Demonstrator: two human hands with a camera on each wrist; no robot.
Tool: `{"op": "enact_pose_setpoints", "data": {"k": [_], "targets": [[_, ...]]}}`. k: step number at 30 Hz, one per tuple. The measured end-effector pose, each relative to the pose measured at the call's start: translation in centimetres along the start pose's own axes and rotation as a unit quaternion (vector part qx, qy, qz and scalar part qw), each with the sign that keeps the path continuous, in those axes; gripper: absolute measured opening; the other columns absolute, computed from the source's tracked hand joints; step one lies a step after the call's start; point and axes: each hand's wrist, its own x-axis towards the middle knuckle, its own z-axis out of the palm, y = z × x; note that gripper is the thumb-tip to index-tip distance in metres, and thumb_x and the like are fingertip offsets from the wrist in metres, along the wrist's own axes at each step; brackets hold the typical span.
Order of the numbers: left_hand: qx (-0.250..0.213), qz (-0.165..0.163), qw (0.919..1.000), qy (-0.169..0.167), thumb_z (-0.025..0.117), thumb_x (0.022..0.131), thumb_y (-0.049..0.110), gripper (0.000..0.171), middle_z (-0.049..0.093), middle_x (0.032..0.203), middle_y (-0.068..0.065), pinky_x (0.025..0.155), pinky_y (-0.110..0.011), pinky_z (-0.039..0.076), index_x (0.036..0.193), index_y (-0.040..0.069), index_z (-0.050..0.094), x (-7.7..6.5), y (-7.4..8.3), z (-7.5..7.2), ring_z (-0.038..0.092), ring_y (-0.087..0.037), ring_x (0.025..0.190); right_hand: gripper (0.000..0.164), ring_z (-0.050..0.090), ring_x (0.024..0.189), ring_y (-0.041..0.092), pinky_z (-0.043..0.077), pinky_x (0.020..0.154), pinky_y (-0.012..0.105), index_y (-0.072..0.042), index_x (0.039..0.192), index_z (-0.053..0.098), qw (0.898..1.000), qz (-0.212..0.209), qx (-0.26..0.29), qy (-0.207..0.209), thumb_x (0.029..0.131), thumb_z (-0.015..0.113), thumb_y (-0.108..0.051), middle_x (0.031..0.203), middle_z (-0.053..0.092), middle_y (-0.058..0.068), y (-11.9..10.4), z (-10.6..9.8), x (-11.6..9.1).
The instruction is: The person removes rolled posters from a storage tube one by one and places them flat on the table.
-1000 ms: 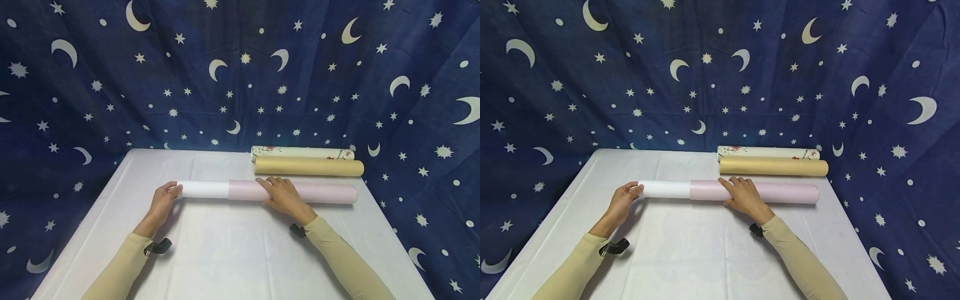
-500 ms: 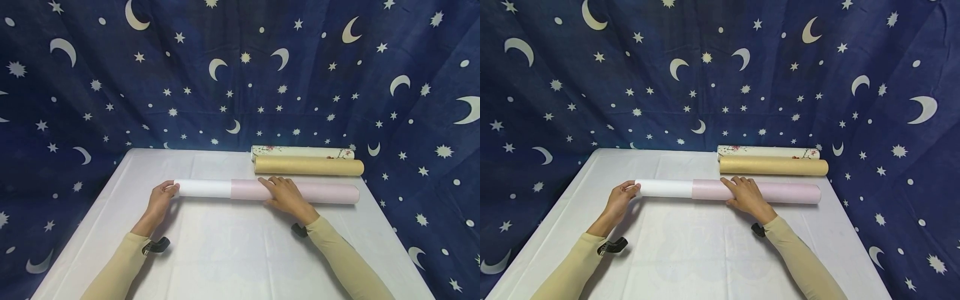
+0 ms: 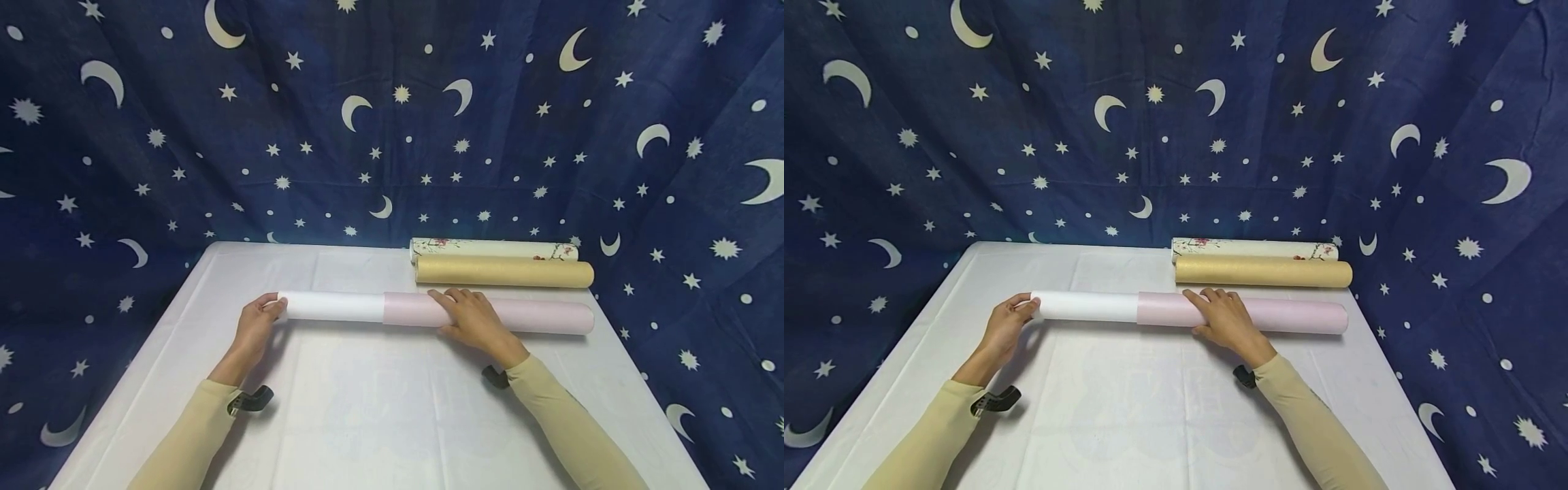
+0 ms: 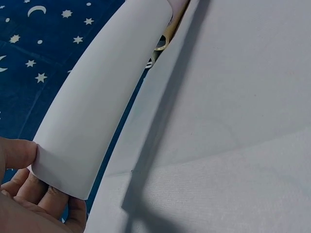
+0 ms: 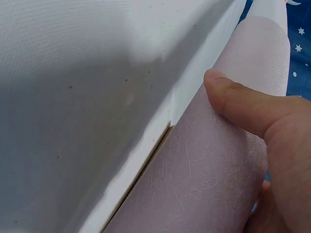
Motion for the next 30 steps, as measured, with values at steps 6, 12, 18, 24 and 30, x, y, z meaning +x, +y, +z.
{"op": "enact_pose_setpoints", "data": {"k": [6, 12, 18, 24, 30], "targets": [[-0.001, -0.006, 0.9999, 0.01, 0.054, 0.101, 0.031, 0.047, 0.071, 0.114, -0.005, 0.107, -0.041, 0.036, 0.136, 0.0, 0.05, 0.2, 0.0, -0.1, 0.056, -0.009, 0.1, 0.082, 0.057, 0.119, 0.034, 0.045, 0.096, 0.053, -0.024, 0.149, 0.042, 1.0, 0.0, 0.003, 0.0, 0.079, 0.08, -0.041, 0.128, 0.06, 0.009, 0.4, -0.2, -0.2], [-0.004, -0.008, 0.9999, 0.015, 0.054, 0.101, 0.032, 0.046, 0.072, 0.101, 0.007, 0.105, -0.04, 0.035, 0.135, 0.001, 0.051, 0.4, 0.1, -0.4, 0.055, -0.012, 0.102, 0.083, 0.056, 0.121, 0.035, 0.044, 0.098, 0.055, -0.024, 0.149, 0.041, 1.0, 0.002, 0.007, 0.003, 0.079, 0.08, -0.041, 0.13, 0.06, 0.009, 0.9, -0.2, -0.4], [-0.015, -0.003, 0.9998, 0.011, 0.054, 0.101, 0.032, 0.048, 0.07, 0.101, 0.012, 0.106, -0.039, 0.036, 0.136, 0.0, 0.049, 0.4, 0.0, -0.6, 0.055, -0.007, 0.1, 0.083, 0.056, 0.121, 0.036, 0.045, 0.096, 0.055, -0.023, 0.149, 0.042, 1.0, 0.005, 0.007, 0.008, 0.078, 0.081, -0.041, 0.131, 0.06, 0.01, 1.5, -0.2, -0.7], [-0.023, 0.001, 0.9996, 0.016, 0.054, 0.101, 0.032, 0.049, 0.066, 0.096, 0.017, 0.108, -0.04, 0.037, 0.137, -0.002, 0.048, 0.5, 0.0, -0.9, 0.056, 0.0, 0.095, 0.083, 0.057, 0.121, 0.036, 0.045, 0.096, 0.056, -0.024, 0.149, 0.041, 1.0, 0.008, -0.001, 0.007, 0.078, 0.081, -0.041, 0.131, 0.06, 0.01, 2.0, -0.2, -1.1], [-0.027, 0.006, 0.9995, 0.019, 0.053, 0.102, 0.031, 0.048, 0.064, 0.092, 0.019, 0.111, -0.042, 0.035, 0.136, -0.002, 0.049, 0.5, 0.1, -1.0, 0.055, 0.001, 0.096, 0.082, 0.057, 0.12, 0.037, 0.045, 0.095, 0.056, -0.023, 0.148, 0.043, 1.0, 0.009, 0.001, 0.017, 0.078, 0.081, -0.04, 0.13, 0.06, 0.011, 2.5, -0.4, -1.5]]}}
